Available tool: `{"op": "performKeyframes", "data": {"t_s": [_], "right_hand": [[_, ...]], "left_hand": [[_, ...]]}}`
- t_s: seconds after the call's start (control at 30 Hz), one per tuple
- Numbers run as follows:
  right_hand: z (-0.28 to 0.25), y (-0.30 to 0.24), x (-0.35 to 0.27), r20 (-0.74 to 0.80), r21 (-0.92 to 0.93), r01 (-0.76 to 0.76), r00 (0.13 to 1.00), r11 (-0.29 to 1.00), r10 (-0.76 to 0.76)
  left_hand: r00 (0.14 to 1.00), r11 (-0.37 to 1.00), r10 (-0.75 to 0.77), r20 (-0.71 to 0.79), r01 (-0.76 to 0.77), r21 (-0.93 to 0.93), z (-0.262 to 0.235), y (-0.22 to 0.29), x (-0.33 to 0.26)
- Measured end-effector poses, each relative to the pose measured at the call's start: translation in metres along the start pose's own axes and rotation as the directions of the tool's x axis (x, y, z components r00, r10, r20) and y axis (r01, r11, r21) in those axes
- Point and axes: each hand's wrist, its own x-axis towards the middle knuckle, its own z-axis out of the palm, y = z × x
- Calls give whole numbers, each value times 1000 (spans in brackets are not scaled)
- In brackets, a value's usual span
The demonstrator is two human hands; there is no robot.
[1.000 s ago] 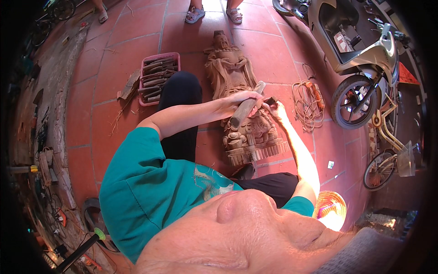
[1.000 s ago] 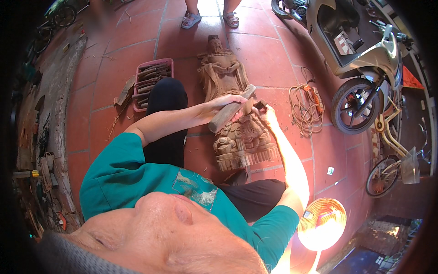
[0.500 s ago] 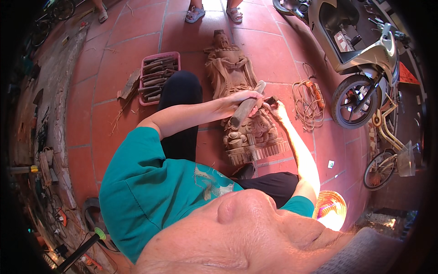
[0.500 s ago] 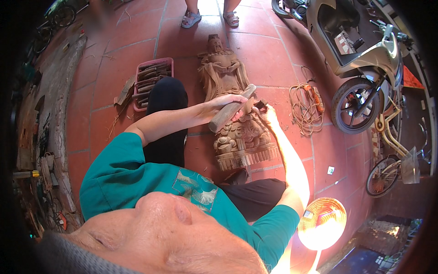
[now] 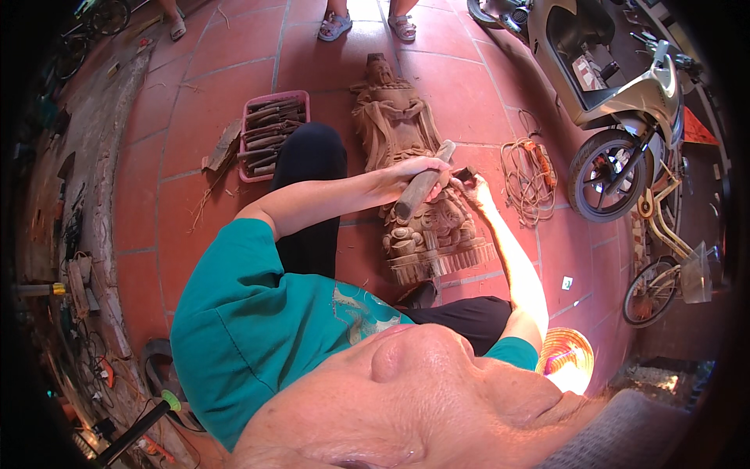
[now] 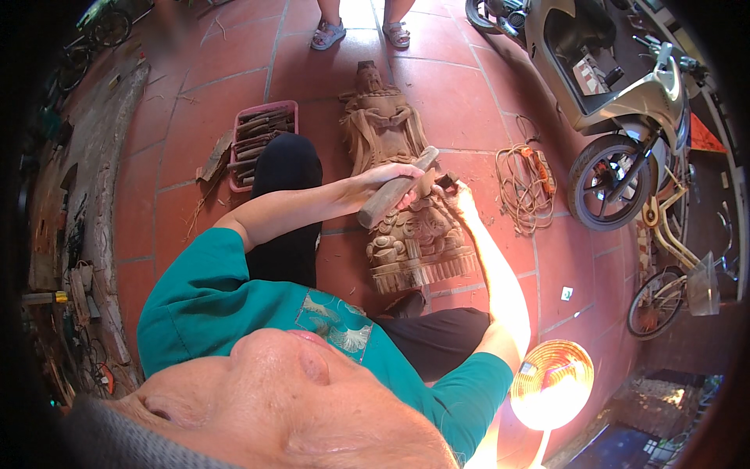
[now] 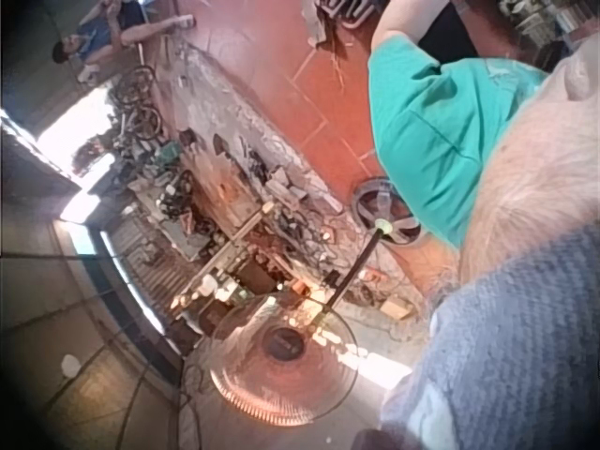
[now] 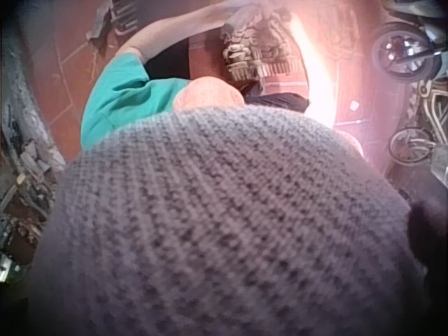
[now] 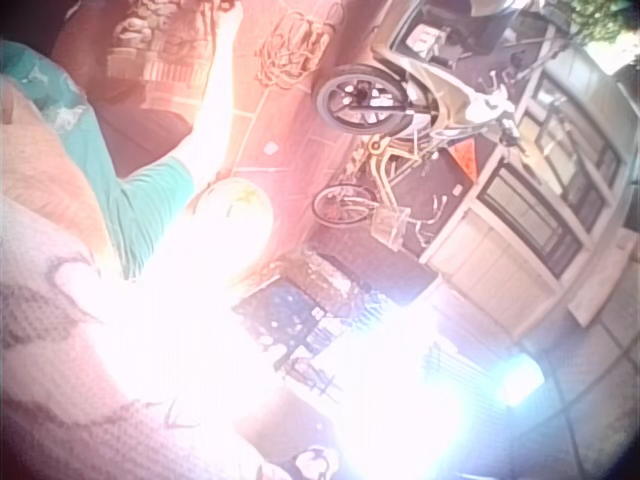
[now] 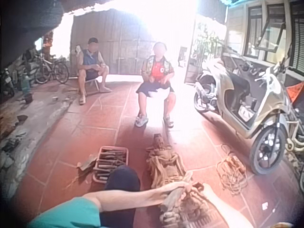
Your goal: The person sits on a tiled floor and carves a wooden object using a chisel and mallet. They repeatedly strike the chisel to shape the wood, occasionally pausing to adjust their grip or inspect the work.
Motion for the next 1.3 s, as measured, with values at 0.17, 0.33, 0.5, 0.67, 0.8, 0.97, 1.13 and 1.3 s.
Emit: {"op": "performKeyframes", "data": {"t_s": [0.17, 0.33, 0.5, 0.67, 0.8, 0.97, 1.13, 1.3], "right_hand": [[-2, 1, -1, -2, 3, 1, 1000, 1000, -1], [-5, 4, -2, -8, 15, -1, 1000, 1000, 1], [1, -2, -2, 4, 27, 6, 1000, 1000, -6], [-1, -3, -3, 1, 41, 5, 1000, 999, -5], [0, -3, -1, -8, 22, -8, 1000, 1000, 8], [-7, 5, -1, -16, -36, 36, 999, 999, -37], [3, -11, -8, -5, 8, 47, 999, 999, -47], [-4, 4, 1, -3, -11, -20, 1000, 1000, 20]], "left_hand": [[1000, 1000, 8, 1, -8, 2, 6, 2, -4], [999, 1000, 19, 41, -20, 8, 4, 0, 1], [1000, 1000, -11, 12, 11, -3, 1, 1, -1], [1000, 1000, -14, 25, 14, -21, 5, 3, -1], [1000, 1000, -9, 19, 9, -3, 5, 3, -3], [999, 999, 27, 20, -27, 41, 8, 1, -5], [1000, 999, 5, -5, -5, 34, -1, 0, 0], [1000, 999, 25, 7, -25, 33, 6, 2, -6]]}}
